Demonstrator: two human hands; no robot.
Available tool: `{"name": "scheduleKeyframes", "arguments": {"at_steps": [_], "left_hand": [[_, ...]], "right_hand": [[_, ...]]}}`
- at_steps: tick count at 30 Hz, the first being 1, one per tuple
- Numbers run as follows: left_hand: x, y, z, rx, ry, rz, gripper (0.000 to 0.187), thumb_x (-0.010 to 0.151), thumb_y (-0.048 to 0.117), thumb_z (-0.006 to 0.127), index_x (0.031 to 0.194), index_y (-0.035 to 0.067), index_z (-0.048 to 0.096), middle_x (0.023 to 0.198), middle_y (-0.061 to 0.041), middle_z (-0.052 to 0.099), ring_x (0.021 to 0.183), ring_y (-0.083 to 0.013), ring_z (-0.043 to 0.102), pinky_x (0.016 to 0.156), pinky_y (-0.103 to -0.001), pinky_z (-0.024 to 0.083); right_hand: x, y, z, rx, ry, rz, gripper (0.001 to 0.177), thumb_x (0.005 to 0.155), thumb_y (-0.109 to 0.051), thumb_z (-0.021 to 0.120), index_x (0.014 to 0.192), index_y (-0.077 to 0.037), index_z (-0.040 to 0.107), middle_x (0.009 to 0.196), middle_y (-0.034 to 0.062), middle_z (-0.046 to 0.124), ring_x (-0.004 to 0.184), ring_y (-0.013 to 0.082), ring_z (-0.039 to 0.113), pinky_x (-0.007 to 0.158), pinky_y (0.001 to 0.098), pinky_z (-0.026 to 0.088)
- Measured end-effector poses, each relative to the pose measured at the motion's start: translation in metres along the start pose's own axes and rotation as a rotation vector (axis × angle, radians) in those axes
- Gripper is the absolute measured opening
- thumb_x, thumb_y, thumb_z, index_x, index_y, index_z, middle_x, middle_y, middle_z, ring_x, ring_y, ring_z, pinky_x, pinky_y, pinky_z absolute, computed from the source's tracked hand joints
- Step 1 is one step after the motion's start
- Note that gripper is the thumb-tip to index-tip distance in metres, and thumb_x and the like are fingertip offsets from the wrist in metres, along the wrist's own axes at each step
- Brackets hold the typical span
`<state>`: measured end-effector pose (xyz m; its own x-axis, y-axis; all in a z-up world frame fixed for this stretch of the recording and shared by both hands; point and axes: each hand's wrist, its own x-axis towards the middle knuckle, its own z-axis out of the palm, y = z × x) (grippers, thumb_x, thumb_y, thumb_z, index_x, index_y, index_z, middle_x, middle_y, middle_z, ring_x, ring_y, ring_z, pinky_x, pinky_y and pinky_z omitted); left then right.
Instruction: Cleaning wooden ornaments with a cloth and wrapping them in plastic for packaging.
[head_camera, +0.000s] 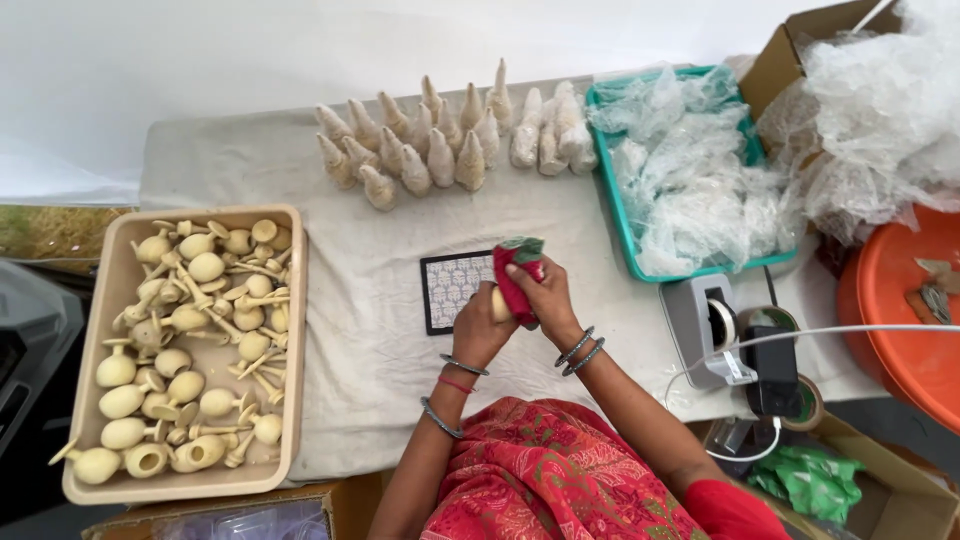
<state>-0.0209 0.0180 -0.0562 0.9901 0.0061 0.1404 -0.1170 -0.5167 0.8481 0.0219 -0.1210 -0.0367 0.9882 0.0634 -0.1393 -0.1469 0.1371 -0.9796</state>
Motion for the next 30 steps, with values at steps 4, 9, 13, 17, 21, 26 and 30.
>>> {"name": "scheduleKeyframes", "arguments": {"at_steps": [4,9,13,17,21,26,30], "left_hand": [[-0.005,0.003,-0.005,0.115,0.032,0.024,0.058,0.071,0.024,0.084,0.117,0.009,0.054,0.09,-0.019,0.069,0.079,-0.0418,0.069,0.062,-0.051,0.054],[0.0,0.016,-0.02,0.164,-0.14,-0.044,0.054,0.079,0.036,0.084,0.115,0.01,0.053,0.09,-0.013,0.07,0.077,-0.033,0.071,0.062,-0.047,0.053],[-0.002,-0.021,-0.003,-0.344,-0.09,-0.095,0.057,0.085,0.048,0.08,0.116,0.008,0.055,0.089,-0.005,0.071,0.078,-0.0198,0.073,0.066,-0.036,0.061],[0.006,-0.007,0.004,-0.899,-0.113,-0.364,0.068,0.095,0.066,0.056,0.129,0.008,0.055,0.096,-0.002,0.063,0.086,-0.0157,0.062,0.072,-0.031,0.058],[0.012,0.019,-0.004,-0.983,0.032,-0.241,0.074,0.099,0.068,0.048,0.145,0.009,0.05,0.14,-0.002,0.043,0.137,-0.0162,0.046,0.117,-0.032,0.039],[0.013,0.008,0.009,-0.978,-0.012,-0.119,0.061,0.104,0.063,0.042,0.139,0.013,0.052,0.154,-0.01,0.043,0.14,-0.0194,0.045,0.12,-0.036,0.036],[0.018,0.0,0.012,-1.02,0.062,0.051,0.053,0.106,0.053,0.048,0.122,0.006,0.067,0.159,-0.006,0.037,0.133,-0.0205,0.048,0.114,-0.035,0.042]], "right_hand": [[0.008,-0.005,-0.003,0.127,0.077,-0.048,0.026,0.095,-0.014,0.076,0.114,0.001,0.068,0.1,0.0068,0.073,0.084,0.0095,0.067,0.073,0.0256,0.058],[0.033,-0.023,-0.041,0.307,0.359,-0.222,0.027,0.096,-0.019,0.075,0.117,-0.004,0.067,0.1,0.0048,0.072,0.078,0.0117,0.069,0.067,0.0278,0.059],[0.019,-0.055,-0.049,0.348,0.402,-0.319,0.028,0.097,-0.021,0.073,0.116,-0.003,0.064,0.097,0.0067,0.072,0.075,0.016,0.071,0.066,0.0317,0.062],[-0.011,0.025,-0.028,-0.307,0.122,-0.313,0.038,0.103,-0.026,0.065,0.129,0.001,0.06,0.107,0.0115,0.071,0.091,0.0169,0.067,0.076,0.0306,0.057],[-0.043,0.013,0.02,-0.28,0.012,-0.405,0.042,0.11,-0.031,0.058,0.138,0.0,0.056,0.123,0.0122,0.068,0.113,0.0171,0.063,0.095,0.0324,0.052],[-0.011,0.034,0.002,0.371,0.018,0.199,0.044,0.107,-0.039,0.055,0.13,-0.003,0.059,0.113,0.0119,0.07,0.096,0.0208,0.069,0.082,0.0367,0.058],[-0.03,-0.026,0.018,0.56,-0.133,0.359,0.049,0.098,-0.048,0.049,0.127,-0.01,0.058,0.109,0.0053,0.073,0.095,0.0165,0.073,0.081,0.0337,0.06]]}}
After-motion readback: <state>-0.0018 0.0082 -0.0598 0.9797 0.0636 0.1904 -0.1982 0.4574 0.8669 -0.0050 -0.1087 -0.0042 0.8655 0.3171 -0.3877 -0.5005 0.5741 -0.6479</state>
